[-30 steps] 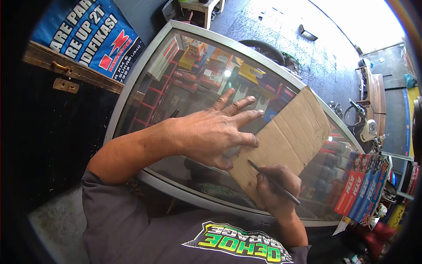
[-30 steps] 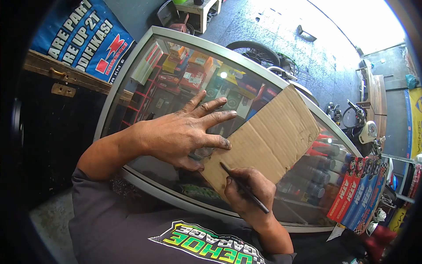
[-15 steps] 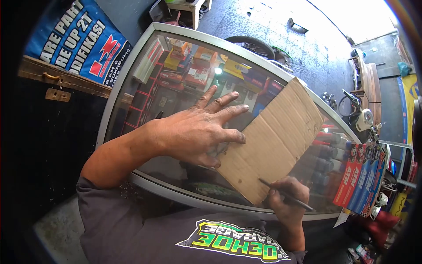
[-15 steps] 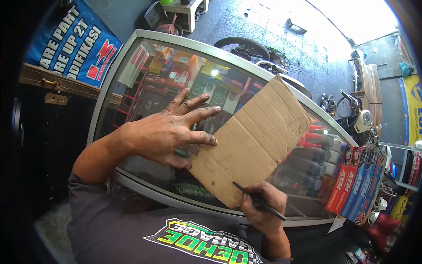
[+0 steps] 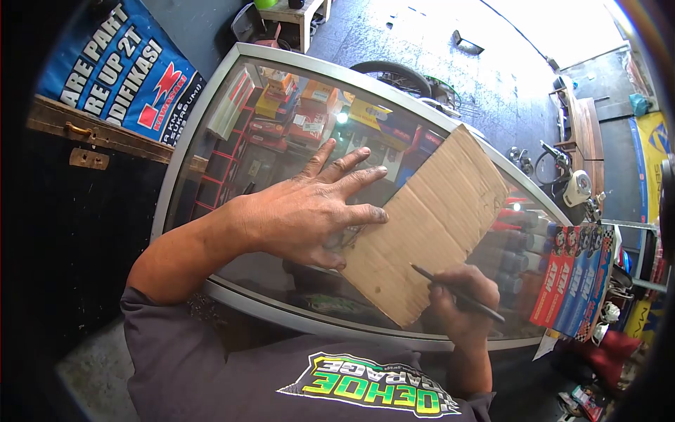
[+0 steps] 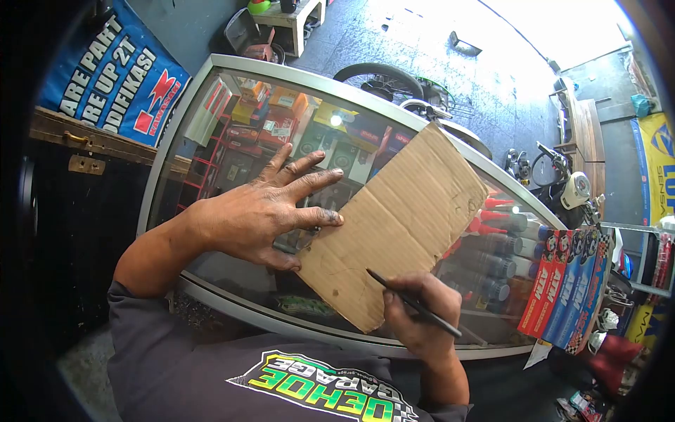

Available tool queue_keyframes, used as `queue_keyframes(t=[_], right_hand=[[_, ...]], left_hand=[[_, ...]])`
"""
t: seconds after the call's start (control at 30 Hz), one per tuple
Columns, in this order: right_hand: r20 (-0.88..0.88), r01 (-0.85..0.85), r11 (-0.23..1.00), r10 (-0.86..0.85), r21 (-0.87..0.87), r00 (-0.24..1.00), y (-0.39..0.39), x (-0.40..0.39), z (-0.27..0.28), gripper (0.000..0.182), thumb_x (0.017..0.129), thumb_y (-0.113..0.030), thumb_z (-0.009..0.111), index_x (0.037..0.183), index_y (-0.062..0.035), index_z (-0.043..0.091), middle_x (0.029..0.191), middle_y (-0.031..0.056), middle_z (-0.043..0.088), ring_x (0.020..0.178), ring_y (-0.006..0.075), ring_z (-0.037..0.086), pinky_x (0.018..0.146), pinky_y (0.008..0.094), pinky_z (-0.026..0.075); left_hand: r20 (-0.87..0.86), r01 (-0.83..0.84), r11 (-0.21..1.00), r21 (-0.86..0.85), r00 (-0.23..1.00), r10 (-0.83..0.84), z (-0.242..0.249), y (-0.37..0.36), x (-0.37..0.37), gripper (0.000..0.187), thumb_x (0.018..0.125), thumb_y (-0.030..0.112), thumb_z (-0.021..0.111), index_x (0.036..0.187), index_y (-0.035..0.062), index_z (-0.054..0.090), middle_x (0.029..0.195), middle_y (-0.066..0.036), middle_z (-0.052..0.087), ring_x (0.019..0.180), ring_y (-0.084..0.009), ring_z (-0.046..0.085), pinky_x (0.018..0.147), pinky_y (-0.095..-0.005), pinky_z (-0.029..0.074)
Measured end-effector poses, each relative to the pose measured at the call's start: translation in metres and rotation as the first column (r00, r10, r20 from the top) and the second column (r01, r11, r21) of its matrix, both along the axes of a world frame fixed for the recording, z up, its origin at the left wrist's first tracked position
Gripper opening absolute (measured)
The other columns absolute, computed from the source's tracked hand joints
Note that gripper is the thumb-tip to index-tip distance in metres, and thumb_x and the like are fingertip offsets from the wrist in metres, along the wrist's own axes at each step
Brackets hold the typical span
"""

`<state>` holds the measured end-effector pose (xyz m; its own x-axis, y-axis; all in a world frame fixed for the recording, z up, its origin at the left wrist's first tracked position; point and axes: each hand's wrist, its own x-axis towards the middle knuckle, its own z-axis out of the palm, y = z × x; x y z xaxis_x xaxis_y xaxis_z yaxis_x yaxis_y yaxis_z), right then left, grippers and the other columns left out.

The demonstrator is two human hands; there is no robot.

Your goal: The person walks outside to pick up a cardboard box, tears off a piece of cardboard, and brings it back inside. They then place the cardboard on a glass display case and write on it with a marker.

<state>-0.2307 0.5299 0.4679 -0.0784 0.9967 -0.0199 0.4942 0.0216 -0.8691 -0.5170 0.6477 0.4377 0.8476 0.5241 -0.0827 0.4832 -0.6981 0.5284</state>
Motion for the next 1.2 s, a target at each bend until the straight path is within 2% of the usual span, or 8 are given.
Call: queue_keyframes(t=[0.23, 0.33, 0.63, 0.77, 0.83, 0.97, 1.13, 1.2], right_hand=[[-0.048, -0.083, 0.996, 0.082, -0.028, 0.995, 0.029, -0.005, -0.010, 0.014, 0.079, 0.003, 0.072, 0.094, 0.0031, 0.072, 0.081, 0.0117, 0.074, 0.073, 0.0146, 0.072, 0.067, 0.0263, 0.056], [0.001, -0.145, 0.989, 0.145, -0.029, 0.989, 0.032, -0.012, -0.008, 0.015, 0.079, 0.003, 0.072, 0.094, 0.0030, 0.072, 0.080, 0.0115, 0.074, 0.072, 0.0142, 0.072, 0.067, 0.0265, 0.056], [-0.006, -0.148, 0.989, 0.148, 0.015, 0.989, 0.037, -0.021, -0.012, 0.014, 0.080, 0.002, 0.073, 0.094, 0.0023, 0.072, 0.080, 0.0115, 0.074, 0.072, 0.0138, 0.072, 0.067, 0.0268, 0.057], [-0.007, -0.107, 0.994, 0.107, -0.035, 0.994, 0.037, -0.021, -0.007, 0.013, 0.079, 0.002, 0.072, 0.093, 0.0019, 0.072, 0.078, 0.0110, 0.073, 0.071, 0.0136, 0.071, 0.065, 0.0268, 0.056], [0.114, -0.130, 0.991, 0.130, -0.014, 0.985, 0.034, -0.010, -0.001, 0.012, 0.078, 0.003, 0.071, 0.091, 0.0014, 0.071, 0.075, 0.0095, 0.071, 0.068, 0.0125, 0.070, 0.063, 0.0260, 0.055], [0.151, -0.108, 0.992, 0.117, -0.067, 0.982, 0.021, 0.014, 0.001, 0.012, 0.077, 0.003, 0.070, 0.089, 0.0016, 0.070, 0.074, 0.0087, 0.070, 0.067, 0.0117, 0.069, 0.062, 0.0248, 0.053], [-0.030, 0.001, 0.996, -0.004, -0.089, 1.000, 0.016, 0.009, -0.001, 0.010, 0.078, 0.002, 0.071, 0.088, 0.0027, 0.069, 0.074, 0.0075, 0.069, 0.066, 0.0098, 0.067, 0.062, 0.0245, 0.053], [-0.006, -0.030, 0.999, 0.030, -0.043, 1.000, 0.022, -0.001, -0.002, 0.010, 0.078, 0.003, 0.071, 0.088, 0.0031, 0.069, 0.075, 0.0077, 0.070, 0.067, 0.0097, 0.066, 0.062, 0.0246, 0.053]], left_hand=[[-0.027, -0.011, 1.000, 0.003, 1.000, 0.011, -0.001, 0.000, -0.002, 0.076, 0.073, 0.042, 0.085, 0.142, 0.0257, 0.057, 0.164, -0.019, 0.020, 0.154, -0.0435, 0.007, 0.122, -0.0645, -0.003], [-0.023, -0.008, 1.000, -0.003, 1.000, 0.008, 0.000, -0.001, -0.002, 0.076, 0.073, 0.042, 0.085, 0.142, 0.0252, 0.057, 0.164, -0.019, 0.020, 0.154, -0.0434, 0.006, 0.122, -0.0647, -0.003], [-0.030, 0.002, 1.000, 0.002, 1.000, -0.002, 0.001, 0.001, -0.001, 0.076, 0.074, 0.042, 0.085, 0.142, 0.0244, 0.057, 0.164, -0.019, 0.020, 0.154, -0.0435, 0.007, 0.122, -0.0654, -0.002], [-0.025, -0.006, 1.000, -0.002, 1.000, 0.006, 0.001, 0.001, -0.001, 0.076, 0.073, 0.043, 0.085, 0.142, 0.0256, 0.057, 0.164, -0.019, 0.021, 0.154, -0.0435, 0.007, 0.122, -0.0653, -0.002], [-0.016, -0.009, 1.000, -0.006, 1.000, 0.009, 0.001, 0.001, -0.001, 0.076, 0.073, 0.043, 0.085, 0.141, 0.0259, 0.057, 0.164, -0.019, 0.021, 0.154, -0.0434, 0.007, 0.122, -0.0650, -0.002], [-0.017, -0.012, 1.000, -0.002, 1.000, 0.012, -0.001, 0.001, -0.001, 0.076, 0.072, 0.043, 0.086, 0.141, 0.0270, 0.058, 0.164, -0.019, 0.021, 0.154, -0.0431, 0.007, 0.123, -0.0639, -0.002], [-0.014, -0.006, 1.000, 0.000, 1.000, 0.006, 0.001, 0.001, 0.000, 0.076, 0.071, 0.042, 0.086, 0.141, 0.0272, 0.058, 0.164, -0.017, 0.022, 0.154, -0.0426, 0.008, 0.123, -0.0636, -0.002], [-0.018, -0.008, 1.000, 0.006, 1.000, 0.008, 0.002, 0.001, 0.000, 0.076, 0.071, 0.042, 0.086, 0.141, 0.0274, 0.058, 0.164, -0.017, 0.022, 0.154, -0.0425, 0.008, 0.123, -0.0635, -0.002]])
